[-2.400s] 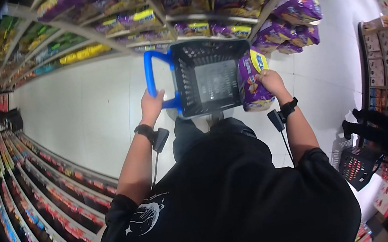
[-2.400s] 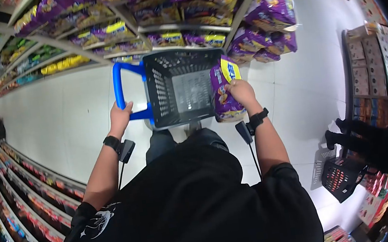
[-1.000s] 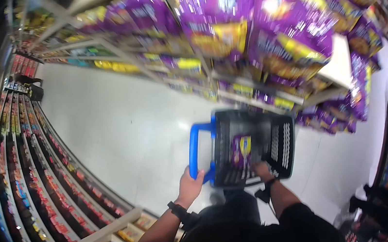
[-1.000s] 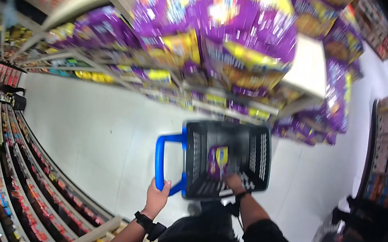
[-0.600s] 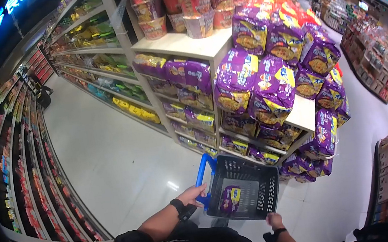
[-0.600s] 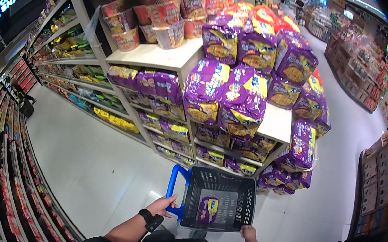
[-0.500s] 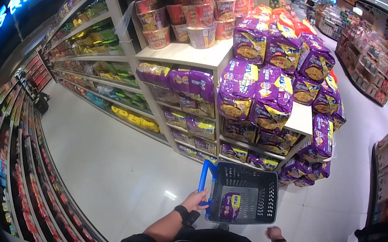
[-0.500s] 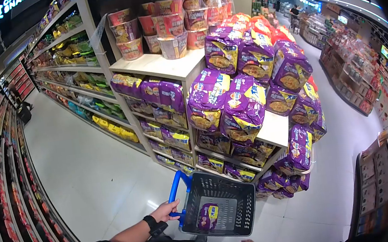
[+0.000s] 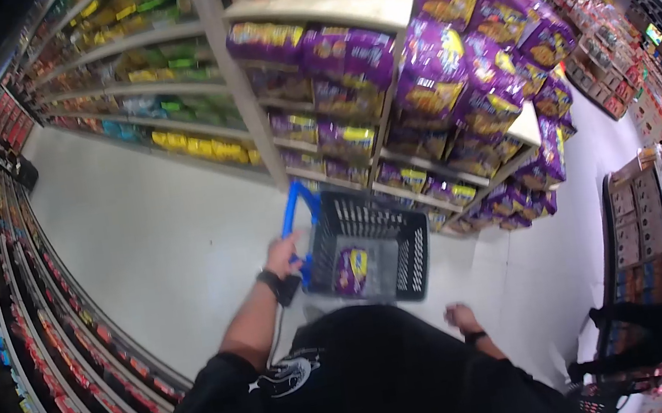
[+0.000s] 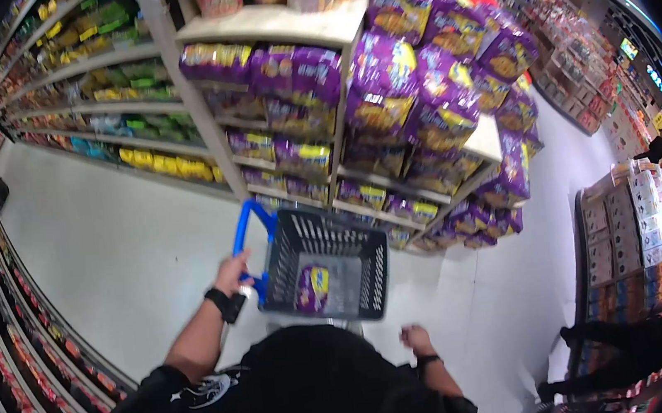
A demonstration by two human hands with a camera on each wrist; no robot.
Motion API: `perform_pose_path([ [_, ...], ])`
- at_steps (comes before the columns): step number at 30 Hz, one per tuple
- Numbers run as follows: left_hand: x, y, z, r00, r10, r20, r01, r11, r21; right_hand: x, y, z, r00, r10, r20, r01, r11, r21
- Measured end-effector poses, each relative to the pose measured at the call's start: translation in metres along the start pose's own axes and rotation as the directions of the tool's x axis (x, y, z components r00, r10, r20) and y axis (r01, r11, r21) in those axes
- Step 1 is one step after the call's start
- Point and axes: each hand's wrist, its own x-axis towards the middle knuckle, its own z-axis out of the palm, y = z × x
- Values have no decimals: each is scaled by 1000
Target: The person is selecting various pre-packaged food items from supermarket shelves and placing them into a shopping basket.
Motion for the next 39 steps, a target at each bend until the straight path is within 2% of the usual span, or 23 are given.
perform_pose_path([
  [1,11,4,-24,1000,31,-3,-31,1000,5,9,-2,6,999,22,33,-26,991,130],
  [3,30,21,-62,997,42,-63,-38,998,58,-12,-45,34,990,109,-95,-104,993,52],
  [6,63,48,-119,991,28,-129,-23,999,37,-24,-72,62,978,179,-106,-181,983,-17],
  [10,67,91,-179,970,153,-188,-130,983,133,-60,-111,98,955,271,-124,-286,949,-130],
  [14,80,90,-213,819,407,-405,-370,913,170,-69,-112,113,947,283,-152,-303,945,-126],
  [16,119,78,-240,697,564,-443,-493,825,276,-60,-115,117,953,272,-134,-290,946,-146],
  [17,102,91,-238,643,621,-448,-477,783,400,-50,-116,114,955,283,-87,-294,943,-156],
  [18,118,86,-248,563,690,-455,-515,723,460,-45,-125,117,958,274,-88,-287,940,-188],
  [21,137,78,-260,579,648,-495,-494,762,420,-38,-179,131,975,192,-110,-216,937,-276],
  [24,124,77,-253,515,650,-558,-385,758,527,-16,-245,119,992,-52,-111,12,942,-336],
  [26,122,53,-245,396,680,-617,-406,732,547,13,-298,96,886,-454,-98,355,798,-488],
  [27,120,33,-236,342,674,-654,-372,737,565,15,-345,92,841,-524,-134,364,731,-577],
  [28,119,10,-231,409,665,-625,-341,747,571,1,-406,93,792,-589,-160,357,660,-661],
  [29,96,0,-222,641,596,-484,-404,798,447,-14,-460,98,519,-851,-76,606,430,-669],
  [30,104,-32,-215,620,686,-379,-469,712,522,-23,-512,104,461,-874,-152,696,463,-550],
  [31,109,-71,-209,720,584,-375,-359,775,520,-33,-562,105,389,-909,-150,685,394,-612],
  [32,116,-104,-207,882,331,-334,-187,898,397,-48,-610,113,324,-921,-218,697,388,-602],
  [33,113,-136,-216,895,445,-37,-267,600,754,-45,-652,107,265,-938,-224,689,347,-637],
  [34,119,-170,-213,967,169,-190,-83,916,393,-39,-690,103,210,-951,-228,677,309,-668],
  [35,96,-174,-216,915,401,36,-276,560,781,-30,-723,103,141,-965,-220,801,242,-548],
  [36,72,-178,-219,817,471,333,-394,34,919,-23,-756,107,65,-973,-222,898,154,-411],
  [38,54,-192,-225,877,403,260,-274,-24,961,-24,-807,118,110,-960,-257,824,233,-517],
  [39,45,-199,-233,875,429,223,-279,73,958,-10,-833,120,-9,-956,-292,797,169,-580],
])
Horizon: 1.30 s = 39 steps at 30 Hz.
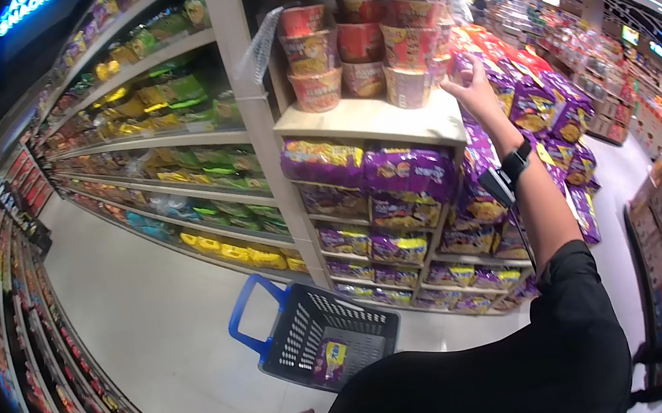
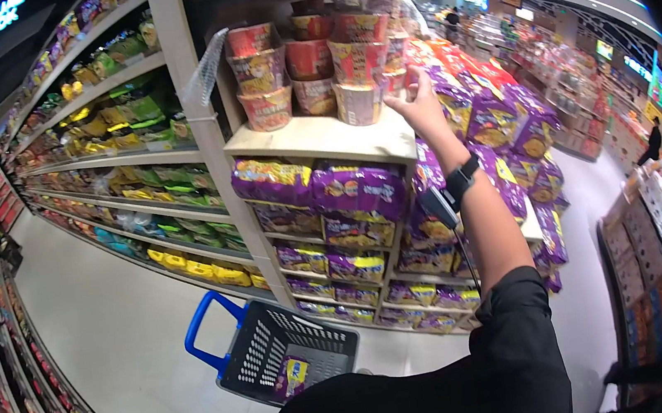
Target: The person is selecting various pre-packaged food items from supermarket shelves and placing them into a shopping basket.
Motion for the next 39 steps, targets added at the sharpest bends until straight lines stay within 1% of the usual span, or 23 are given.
perform_pose_path([
  [1,-5,-6,2,999,-34,-29,31,995,-94,19,-5,14,992,-78,-96,73,996,-57],
  [2,-17,-10,6,988,-155,-25,153,985,-80,39,-8,18,995,-61,-84,57,997,-53],
  [3,-26,-9,1,961,-274,-27,272,960,-68,63,-3,31,966,-173,-190,144,977,-157],
  [5,-34,-16,15,936,-341,-89,320,927,-195,100,-14,46,973,-79,-216,39,982,-183],
  [6,-29,-11,21,813,-582,-21,461,666,-587,116,-22,47,985,4,-172,-32,987,-157],
  [7,-23,-9,24,664,-734,142,462,254,-850,137,-21,56,978,24,-207,-64,981,-186],
  [8,-20,-13,25,527,-769,361,329,-208,-921,157,-17,58,987,76,-144,-109,965,-237],
  [10,-18,-4,24,504,-814,288,275,-165,-947,175,-8,67,984,44,-174,-97,946,-309],
  [13,4,31,33,475,-861,180,206,-90,-974,168,-26,60,992,100,-72,-108,987,-119],
  [14,8,42,36,474,-857,203,243,-94,-965,169,-18,69,985,11,-173,-30,994,-104],
  [16,9,48,37,532,-796,287,395,-66,-916,173,-7,70,987,-29,-157,28,1000,-9],
  [18,-2,54,35,536,-791,296,420,-54,-906,171,6,70,983,-47,-177,66,993,99],
  [21,-11,93,-47,536,-801,267,424,-18,-906,159,11,65,964,-37,-263,105,962,251],
  [23,-7,107,-56,469,-862,190,460,55,-886,130,-8,45,950,-20,-311,117,948,296],
  [25,-1,92,-60,532,-827,181,533,161,-830,120,-6,33,934,-6,-356,164,895,415],
  [27,12,87,-79,608,-782,135,403,157,-902,104,-15,17,940,105,-324,146,736,661],
  [29,35,75,-99,739,-662,127,320,178,-930,100,-17,7,964,133,-230,154,425,892],
  [30,47,90,-130,762,-640,99,305,220,-927,95,-23,-3,984,82,-156,119,339,933],
  [32,83,94,-168,935,-351,-45,61,285,-956,80,-40,-19,1000,0,-13,13,186,982],
  [33,96,119,-207,946,-312,-83,26,330,-944,67,-57,-21,998,-27,60,-57,120,991],
  [36,110,202,-324,982,-103,-159,-150,93,-984,21,-78,-2,942,-163,294,-303,-33,952],
  [37,112,224,-355,979,6,-203,-201,-75,-977,-3,-87,7,912,-187,366,-381,-51,923],
  [39,118,251,-390,915,227,-334,-249,-334,-909,-52,-96,33,813,-230,535,-580,-237,779],
])
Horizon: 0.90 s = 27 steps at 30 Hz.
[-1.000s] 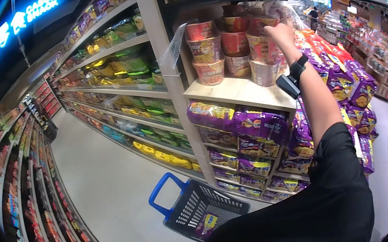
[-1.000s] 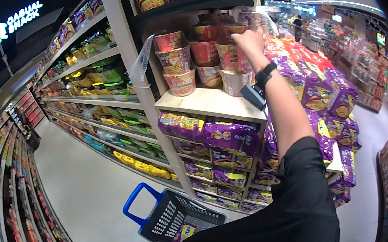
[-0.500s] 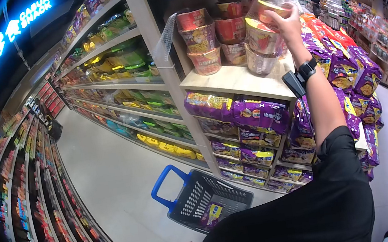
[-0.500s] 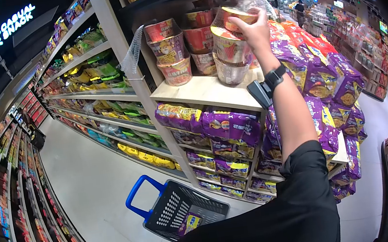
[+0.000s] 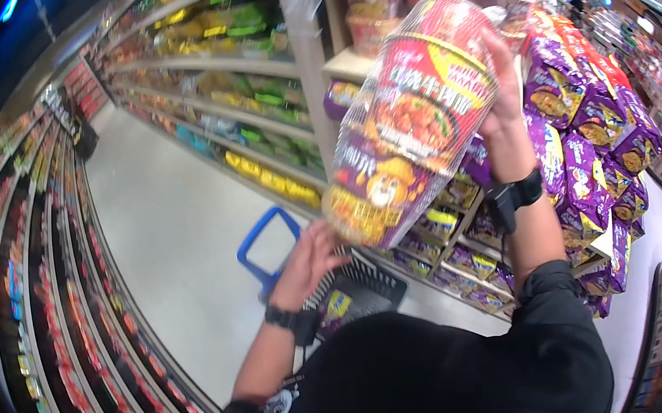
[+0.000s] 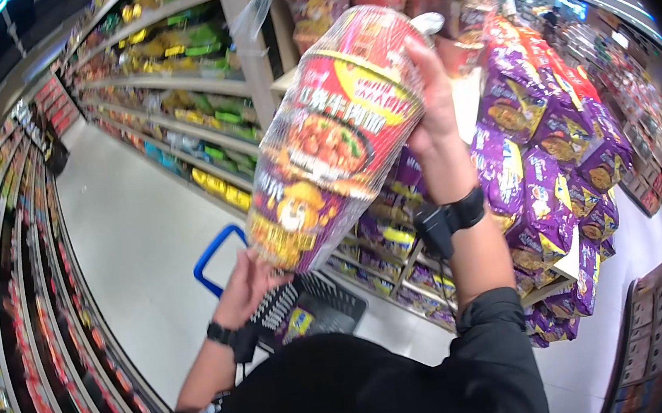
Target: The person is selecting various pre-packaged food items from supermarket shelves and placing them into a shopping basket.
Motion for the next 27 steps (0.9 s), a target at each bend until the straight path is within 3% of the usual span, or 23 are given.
perform_pose_path([
  [1,2,14,27,999,53,11,-52,996,-68,-11,26,-7,995,94,22,-96,991,96],
  [3,-5,15,24,997,-33,76,48,977,-208,-34,73,-13,966,256,-29,-244,945,218],
  [7,-32,19,44,979,-117,166,141,980,-137,-70,144,-31,918,396,-9,-381,891,246],
  [10,-44,5,45,992,-98,80,107,989,-106,-88,170,-39,852,523,-40,-492,823,283],
  [14,-54,-2,45,991,-134,2,132,974,-186,-103,189,-46,843,527,-110,-473,823,314],
  [18,-54,2,44,991,-134,-11,132,985,-107,-107,195,-52,790,605,-101,-505,735,452],
  [25,-45,4,43,990,-138,7,138,990,22,-116,201,-65,805,587,-87,-463,714,525],
  [27,-42,4,45,991,-133,-11,133,991,27,-116,203,-60,807,566,-168,-419,750,512],
])
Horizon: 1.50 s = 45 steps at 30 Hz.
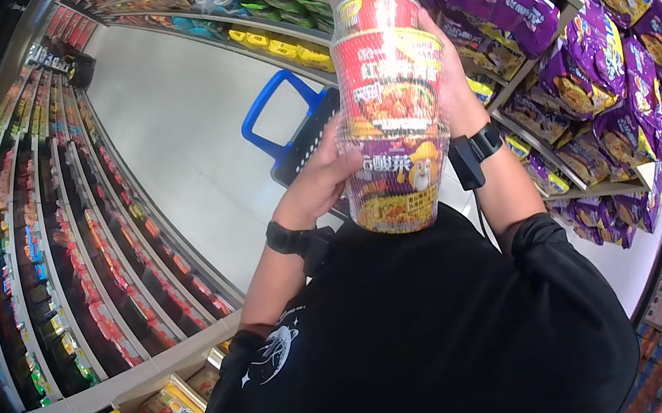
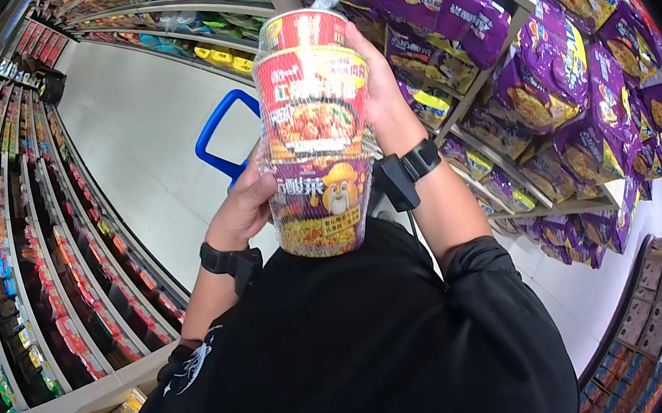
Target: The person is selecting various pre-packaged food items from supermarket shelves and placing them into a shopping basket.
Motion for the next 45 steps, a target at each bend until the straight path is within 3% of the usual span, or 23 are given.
perform_pose_path([
  [6,11,7,6,993,-26,-114,23,999,-33,-10,10,-6,997,38,72,-32,996,-84],
  [8,16,7,3,990,-33,-135,22,997,-77,-14,14,-1,1000,-18,9,20,984,-176],
  [13,23,7,1,975,50,-217,-12,985,171,-26,17,-2,996,28,-86,-54,945,-323],
  [16,27,5,-6,962,96,-257,-18,957,289,-22,13,-21,997,63,-37,-68,986,-155],
  [19,25,11,-10,972,50,-229,37,932,361,-23,16,-24,999,47,-9,-47,996,-69],
  [23,25,12,-6,967,84,-240,-18,963,268,-29,23,-13,999,24,-33,-26,998,-61],
  [26,22,4,-7,974,6,-225,5,999,48,-28,31,-10,999,6,37,-5,1000,-18],
  [30,20,-4,-6,996,-73,-47,63,979,-193,-26,37,-12,998,10,57,-5,995,-100],
  [33,19,-4,-10,999,-49,3,49,994,-102,-26,36,-13,998,29,49,-17,973,-232],
  [36,16,-12,-24,999,-8,36,13,988,-153,-23,28,-24,993,113,41,-92,931,-355],
  [39,16,-13,-26,997,50,-67,-60,986,-158,-33,19,0,991,58,123,25,810,-585],
  [40,17,-7,-22,992,62,-110,-78,986,-148,-30,15,-7,978,134,160,-18,818,-576],
  [43,16,19,5,960,139,-244,-100,981,169,-38,12,6,964,157,214,22,756,-655],
  [45,20,12,2,936,246,-250,-134,910,393,-38,16,-1,982,80,169,76,655,-751],
])
